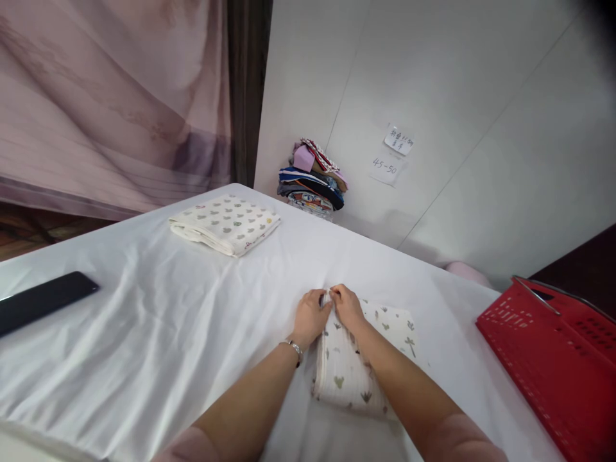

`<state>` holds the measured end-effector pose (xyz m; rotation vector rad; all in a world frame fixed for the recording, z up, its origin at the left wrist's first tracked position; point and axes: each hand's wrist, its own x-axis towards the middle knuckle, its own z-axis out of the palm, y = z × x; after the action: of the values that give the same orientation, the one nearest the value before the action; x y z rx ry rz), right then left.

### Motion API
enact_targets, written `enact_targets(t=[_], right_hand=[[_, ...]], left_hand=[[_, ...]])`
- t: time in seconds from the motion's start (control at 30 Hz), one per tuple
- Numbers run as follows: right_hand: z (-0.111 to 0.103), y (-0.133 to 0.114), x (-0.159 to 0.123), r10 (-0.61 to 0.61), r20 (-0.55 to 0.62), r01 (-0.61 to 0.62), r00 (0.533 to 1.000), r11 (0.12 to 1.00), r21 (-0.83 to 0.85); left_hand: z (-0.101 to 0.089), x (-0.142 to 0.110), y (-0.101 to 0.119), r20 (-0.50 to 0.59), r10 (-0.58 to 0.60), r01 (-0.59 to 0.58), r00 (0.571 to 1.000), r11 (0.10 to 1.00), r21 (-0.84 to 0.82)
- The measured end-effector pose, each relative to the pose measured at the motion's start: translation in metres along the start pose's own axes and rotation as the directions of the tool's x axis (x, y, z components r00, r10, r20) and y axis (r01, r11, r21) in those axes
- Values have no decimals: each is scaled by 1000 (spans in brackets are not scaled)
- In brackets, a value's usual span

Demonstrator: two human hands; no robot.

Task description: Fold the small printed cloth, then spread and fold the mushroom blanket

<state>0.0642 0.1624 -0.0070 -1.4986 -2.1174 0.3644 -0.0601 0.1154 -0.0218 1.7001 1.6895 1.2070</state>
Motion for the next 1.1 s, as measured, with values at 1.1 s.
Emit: enact_targets(t=[1.1], right_hand=[[-10,-13,-34,-245,218,264,945,962,-66]], left_hand=[[-2,3,2,13,308,-307,951,950,-53]])
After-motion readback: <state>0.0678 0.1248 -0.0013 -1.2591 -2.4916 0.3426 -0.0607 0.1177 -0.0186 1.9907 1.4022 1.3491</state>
